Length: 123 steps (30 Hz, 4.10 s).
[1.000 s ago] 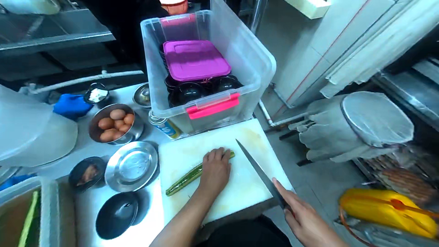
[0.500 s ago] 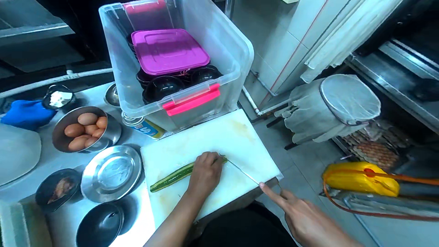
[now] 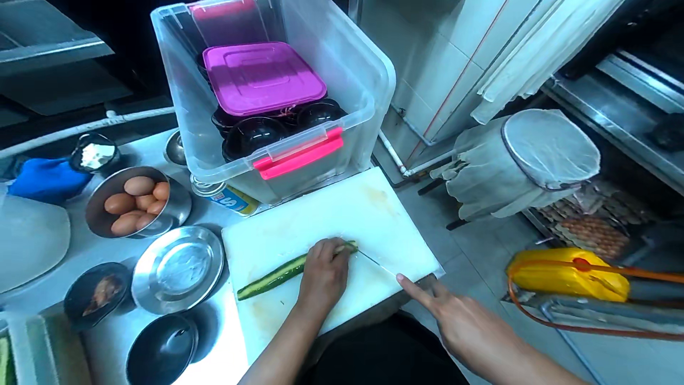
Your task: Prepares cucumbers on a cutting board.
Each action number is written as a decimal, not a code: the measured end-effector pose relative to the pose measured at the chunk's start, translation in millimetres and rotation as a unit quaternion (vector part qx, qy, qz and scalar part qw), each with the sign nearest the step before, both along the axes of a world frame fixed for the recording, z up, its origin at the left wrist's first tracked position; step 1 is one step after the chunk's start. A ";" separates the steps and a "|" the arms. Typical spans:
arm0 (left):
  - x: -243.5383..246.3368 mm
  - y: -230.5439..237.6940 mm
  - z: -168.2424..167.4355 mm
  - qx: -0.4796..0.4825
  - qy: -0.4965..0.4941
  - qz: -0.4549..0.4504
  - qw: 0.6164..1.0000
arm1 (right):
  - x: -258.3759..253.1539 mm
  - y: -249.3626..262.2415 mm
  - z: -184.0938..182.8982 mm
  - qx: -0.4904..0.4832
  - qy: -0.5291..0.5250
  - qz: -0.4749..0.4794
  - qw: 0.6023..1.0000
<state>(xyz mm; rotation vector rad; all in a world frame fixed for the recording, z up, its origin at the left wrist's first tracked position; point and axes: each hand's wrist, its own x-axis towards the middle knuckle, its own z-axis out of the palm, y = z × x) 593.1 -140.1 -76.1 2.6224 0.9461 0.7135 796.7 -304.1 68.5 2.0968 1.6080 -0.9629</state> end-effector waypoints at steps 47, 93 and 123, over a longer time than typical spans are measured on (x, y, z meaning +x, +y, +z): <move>-4.0 -31.6 6.4 0.022 0.063 0.045 0.997 | 43.1 -14.0 19.7 -0.047 0.019 0.031 0.998; 0.1 -17.2 -2.7 0.010 -0.014 0.008 1.000 | 33.4 -22.9 -1.5 -0.026 0.074 -0.020 0.997; -2.4 -17.0 8.8 -0.013 0.070 0.017 0.997 | 38.0 -19.3 8.5 -0.068 0.085 0.016 0.994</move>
